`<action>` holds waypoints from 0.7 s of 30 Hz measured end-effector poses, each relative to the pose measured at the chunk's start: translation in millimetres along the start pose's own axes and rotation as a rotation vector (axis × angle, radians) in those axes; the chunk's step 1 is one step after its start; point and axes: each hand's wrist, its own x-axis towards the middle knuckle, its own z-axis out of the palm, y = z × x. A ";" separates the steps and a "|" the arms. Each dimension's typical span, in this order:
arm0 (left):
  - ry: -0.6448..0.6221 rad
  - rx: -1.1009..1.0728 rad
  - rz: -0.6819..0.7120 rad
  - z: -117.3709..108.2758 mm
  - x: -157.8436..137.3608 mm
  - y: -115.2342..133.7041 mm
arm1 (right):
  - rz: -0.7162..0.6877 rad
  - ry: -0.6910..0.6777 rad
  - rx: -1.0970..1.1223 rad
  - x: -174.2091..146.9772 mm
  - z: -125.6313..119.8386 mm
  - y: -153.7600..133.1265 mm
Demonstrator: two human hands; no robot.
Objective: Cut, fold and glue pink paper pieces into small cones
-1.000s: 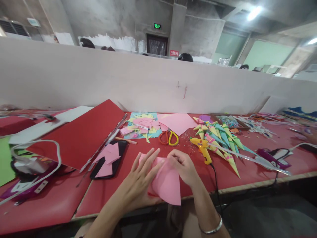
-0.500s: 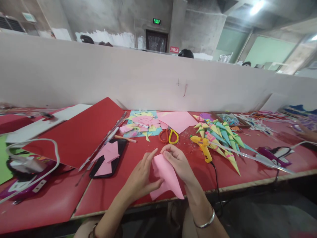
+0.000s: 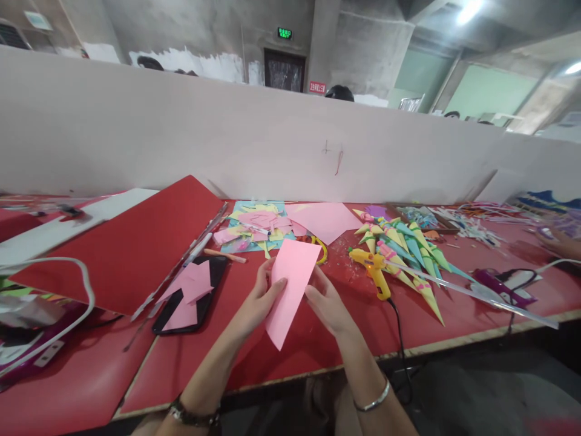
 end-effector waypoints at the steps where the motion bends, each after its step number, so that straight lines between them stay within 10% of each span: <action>1: -0.002 0.010 -0.002 2.3 0.6 -3.2 | 0.011 0.021 0.003 -0.2 -1.5 1.9; 21: -0.351 -0.202 0.058 12.5 -23.9 -1.3 | -0.045 -0.072 -0.163 -9.8 13.7 3.1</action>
